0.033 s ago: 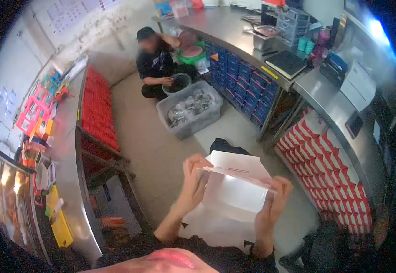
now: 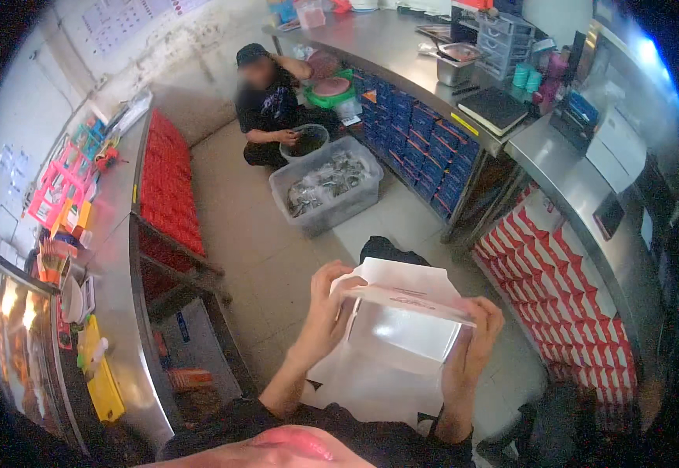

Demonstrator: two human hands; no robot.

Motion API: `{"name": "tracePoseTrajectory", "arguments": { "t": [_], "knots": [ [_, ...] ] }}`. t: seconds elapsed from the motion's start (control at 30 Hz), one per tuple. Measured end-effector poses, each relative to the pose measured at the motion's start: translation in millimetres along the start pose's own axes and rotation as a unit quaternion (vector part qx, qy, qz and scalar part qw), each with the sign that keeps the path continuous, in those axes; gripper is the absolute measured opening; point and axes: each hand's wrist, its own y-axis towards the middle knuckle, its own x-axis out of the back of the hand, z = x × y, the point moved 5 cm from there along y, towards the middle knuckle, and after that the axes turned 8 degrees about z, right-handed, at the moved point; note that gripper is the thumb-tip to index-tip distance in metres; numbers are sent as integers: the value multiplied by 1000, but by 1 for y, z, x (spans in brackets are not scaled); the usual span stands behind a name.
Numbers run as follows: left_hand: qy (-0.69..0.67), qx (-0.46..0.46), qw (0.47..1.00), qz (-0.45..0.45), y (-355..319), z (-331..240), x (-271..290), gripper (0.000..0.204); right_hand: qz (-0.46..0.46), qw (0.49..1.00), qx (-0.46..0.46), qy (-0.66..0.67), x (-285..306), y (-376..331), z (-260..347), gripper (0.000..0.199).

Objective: The person folds flat cardboard sheets into takeout food boxes and stacks them on a counter.

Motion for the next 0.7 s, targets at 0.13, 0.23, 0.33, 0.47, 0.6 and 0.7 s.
{"name": "tracePoseTrajectory", "arguments": {
  "t": [0.13,0.23,0.33,0.47,0.6,0.7],
  "knots": [
    [-36,99,990,96,-28,29,-6,67,81,996,-7,-20,-13,-13,-16,34],
    [-156,111,978,86,-47,42,-19,50,116,982,-16,146,-27,-29,-41,35],
    [-369,139,915,81,-61,47,-31,57,162,886,-93,424,-47,-37,-98,41],
    [-544,191,812,95,-70,53,-38,62,153,823,-316,446,-42,-31,-57,43],
    [-503,208,835,73,-72,69,-49,36,176,910,-167,335,-27,-47,-64,35],
    [-464,138,872,65,-72,73,-55,33,187,936,-129,269,-29,-55,-81,32]
  ]
}}
